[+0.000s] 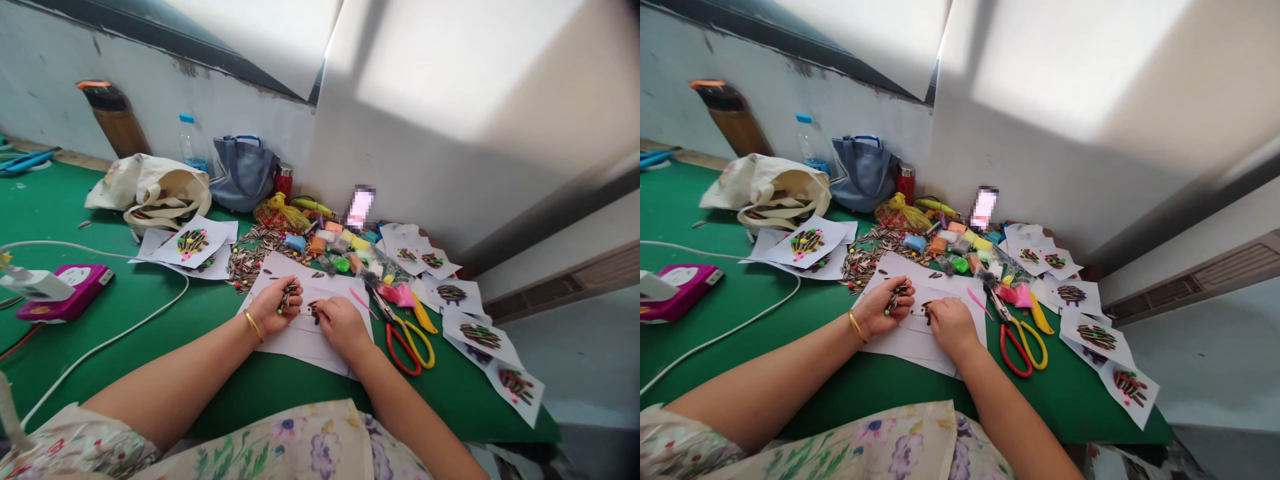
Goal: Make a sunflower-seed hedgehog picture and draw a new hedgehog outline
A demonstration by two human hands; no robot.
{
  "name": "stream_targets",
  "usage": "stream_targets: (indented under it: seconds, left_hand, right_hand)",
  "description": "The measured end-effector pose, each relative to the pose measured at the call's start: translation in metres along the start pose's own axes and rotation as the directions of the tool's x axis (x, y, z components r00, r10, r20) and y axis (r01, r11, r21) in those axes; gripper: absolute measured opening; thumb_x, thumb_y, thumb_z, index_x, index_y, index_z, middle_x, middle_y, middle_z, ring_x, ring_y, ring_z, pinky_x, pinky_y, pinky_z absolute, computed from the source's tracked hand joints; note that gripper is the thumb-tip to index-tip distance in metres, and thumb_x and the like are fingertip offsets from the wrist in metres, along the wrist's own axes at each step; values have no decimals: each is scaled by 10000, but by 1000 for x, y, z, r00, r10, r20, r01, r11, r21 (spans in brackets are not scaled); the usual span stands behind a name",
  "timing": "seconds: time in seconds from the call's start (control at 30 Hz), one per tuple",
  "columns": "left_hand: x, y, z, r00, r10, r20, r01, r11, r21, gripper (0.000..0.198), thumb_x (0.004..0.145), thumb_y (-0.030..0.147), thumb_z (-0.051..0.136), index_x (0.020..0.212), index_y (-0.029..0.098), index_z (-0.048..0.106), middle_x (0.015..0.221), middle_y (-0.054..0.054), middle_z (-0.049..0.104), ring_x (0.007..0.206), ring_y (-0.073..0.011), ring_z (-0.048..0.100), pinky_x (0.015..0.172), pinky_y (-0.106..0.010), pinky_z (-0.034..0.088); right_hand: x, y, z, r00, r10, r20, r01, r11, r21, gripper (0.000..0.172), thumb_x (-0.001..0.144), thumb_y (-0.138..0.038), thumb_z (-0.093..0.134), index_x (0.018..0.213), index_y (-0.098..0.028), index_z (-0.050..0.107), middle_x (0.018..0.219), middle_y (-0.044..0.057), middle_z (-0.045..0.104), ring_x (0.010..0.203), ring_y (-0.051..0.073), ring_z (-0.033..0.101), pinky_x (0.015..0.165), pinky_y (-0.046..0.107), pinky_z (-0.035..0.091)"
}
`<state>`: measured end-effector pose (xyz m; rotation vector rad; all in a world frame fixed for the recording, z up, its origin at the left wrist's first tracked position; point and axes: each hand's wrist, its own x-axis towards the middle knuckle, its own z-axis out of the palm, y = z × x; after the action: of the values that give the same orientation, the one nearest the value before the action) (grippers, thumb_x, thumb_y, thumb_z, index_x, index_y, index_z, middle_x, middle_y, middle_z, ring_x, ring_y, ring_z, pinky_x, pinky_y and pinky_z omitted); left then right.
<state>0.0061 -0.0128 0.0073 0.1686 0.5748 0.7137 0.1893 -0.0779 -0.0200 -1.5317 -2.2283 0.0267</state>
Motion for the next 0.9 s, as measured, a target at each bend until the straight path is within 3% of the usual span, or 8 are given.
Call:
stream_targets:
  seconds: [0.5,0.63,0.77,0.9]
  left_hand:
    - [0,0,0,1000,-5,4,5,1000,5,192,922,234,480,748,152,480,645,35,431,385,-30,384,294,-118,198]
    - [-2,0,1,1000,-8,14,8,1000,2,200,928,238,472,748,151,481,643,33,435,388,-31,385,293,-116,206]
    - [-2,-1,2,1000,-9,13,9,1000,-1,188,922,235,484,753,152,484,638,33,440,390,-34,395,291,-114,210]
    - [0,-5,2,1000,-11,13,11,1000,5,189,918,233,484,748,152,492,619,27,465,394,-44,429,290,-119,215]
  right_hand:
    - [0,-2,-2,1000,8,-2,-8,1000,4,117,854,-130,555,863,-196,651,807,44,635,813,201,552,759,313,403]
    - [-1,-5,-8,999,7,-48,-5,1000,29,142,862,-144,545,910,-201,666,820,49,621,822,202,543,760,320,396]
    - [0,-15,-17,995,-8,-99,16,996,83,130,889,-177,535,901,-205,661,828,52,620,833,202,537,769,328,395]
    - [6,-35,-24,987,-110,-113,122,988,98,125,916,-237,541,955,-230,660,895,49,632,888,205,539,813,346,389]
